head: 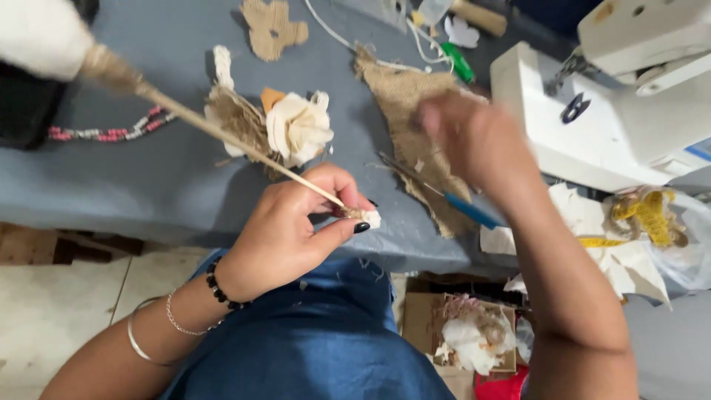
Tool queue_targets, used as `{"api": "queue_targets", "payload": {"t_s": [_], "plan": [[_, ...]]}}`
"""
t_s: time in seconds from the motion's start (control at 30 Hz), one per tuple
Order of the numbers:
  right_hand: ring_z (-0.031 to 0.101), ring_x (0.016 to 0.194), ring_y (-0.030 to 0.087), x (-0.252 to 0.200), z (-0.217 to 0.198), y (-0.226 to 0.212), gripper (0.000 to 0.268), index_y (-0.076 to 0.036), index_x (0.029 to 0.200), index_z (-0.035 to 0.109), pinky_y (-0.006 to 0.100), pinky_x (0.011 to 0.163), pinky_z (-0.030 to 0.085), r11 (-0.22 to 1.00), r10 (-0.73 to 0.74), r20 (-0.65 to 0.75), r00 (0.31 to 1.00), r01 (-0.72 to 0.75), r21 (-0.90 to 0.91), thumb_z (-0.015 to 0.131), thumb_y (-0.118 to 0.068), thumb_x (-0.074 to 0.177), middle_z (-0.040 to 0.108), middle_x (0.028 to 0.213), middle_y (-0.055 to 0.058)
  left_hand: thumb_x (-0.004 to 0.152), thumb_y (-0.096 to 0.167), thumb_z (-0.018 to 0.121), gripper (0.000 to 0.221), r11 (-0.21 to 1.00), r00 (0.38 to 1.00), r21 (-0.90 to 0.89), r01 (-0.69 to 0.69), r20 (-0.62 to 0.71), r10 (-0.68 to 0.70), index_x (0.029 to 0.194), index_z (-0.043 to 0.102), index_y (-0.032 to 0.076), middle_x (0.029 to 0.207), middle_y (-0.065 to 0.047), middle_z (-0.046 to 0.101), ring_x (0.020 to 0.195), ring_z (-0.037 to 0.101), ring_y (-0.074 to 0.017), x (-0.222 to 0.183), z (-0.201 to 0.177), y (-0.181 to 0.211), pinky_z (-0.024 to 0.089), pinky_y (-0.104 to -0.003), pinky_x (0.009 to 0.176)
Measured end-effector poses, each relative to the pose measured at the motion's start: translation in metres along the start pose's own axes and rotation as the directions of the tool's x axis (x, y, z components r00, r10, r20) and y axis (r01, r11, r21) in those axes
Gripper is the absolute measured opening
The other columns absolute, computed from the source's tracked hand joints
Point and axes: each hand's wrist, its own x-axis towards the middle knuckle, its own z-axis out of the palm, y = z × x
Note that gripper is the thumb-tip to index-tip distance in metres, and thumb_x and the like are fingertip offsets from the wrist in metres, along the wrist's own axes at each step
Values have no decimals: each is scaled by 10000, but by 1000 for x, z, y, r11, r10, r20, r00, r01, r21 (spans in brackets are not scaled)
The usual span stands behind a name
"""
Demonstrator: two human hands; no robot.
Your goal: Wrapping fabric and thread around a wooden stick and securing it with glue to create a decorative item.
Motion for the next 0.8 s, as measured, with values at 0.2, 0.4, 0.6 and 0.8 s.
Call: {"api": "queue_targets", "payload": {"t_s": [0.2,0.4,0.6,0.8], "plan": [[387,605,120,173,68,219,515,-155,870,565,413,533,233,898,440,-220,871,-418,140,823,-572,1029,432,677,-4,898,-23,681,200,993,1000,-118,3,-28,-6,946,550,119,957,-82,765,1029,803,-189,5,-1,-16,631,-284,862],[723,921,140,199,128,206,549,-146,1154,596,339,696,595,765,535,-135,834,-410,496,912,-384,774,712,1110,42,934,-30,664,192,990,999,-140,-26,-32,21,973,530,103,979,-73,728,1054,776,-174,4,-6,-17,611,-266,870],[626,899,207,86,29,143,607,-76,1383,408,336,717,529,823,272,-72,960,-193,534,702,-334,919,569,1229,153,944,-68,687,208,989,993,-96,-117,-29,114,966,525,60,966,-94,675,1023,765,-198,4,-7,-20,659,-254,871],[534,875,278,-47,-40,20,672,4,1610,223,336,737,465,823,-21,-122,992,86,562,495,-273,1061,432,1347,271,911,-73,702,247,989,989,-50,-140,-58,137,987,518,74,1018,-99,749,977,762,-176,2,-5,-20,633,-268,835]]}}
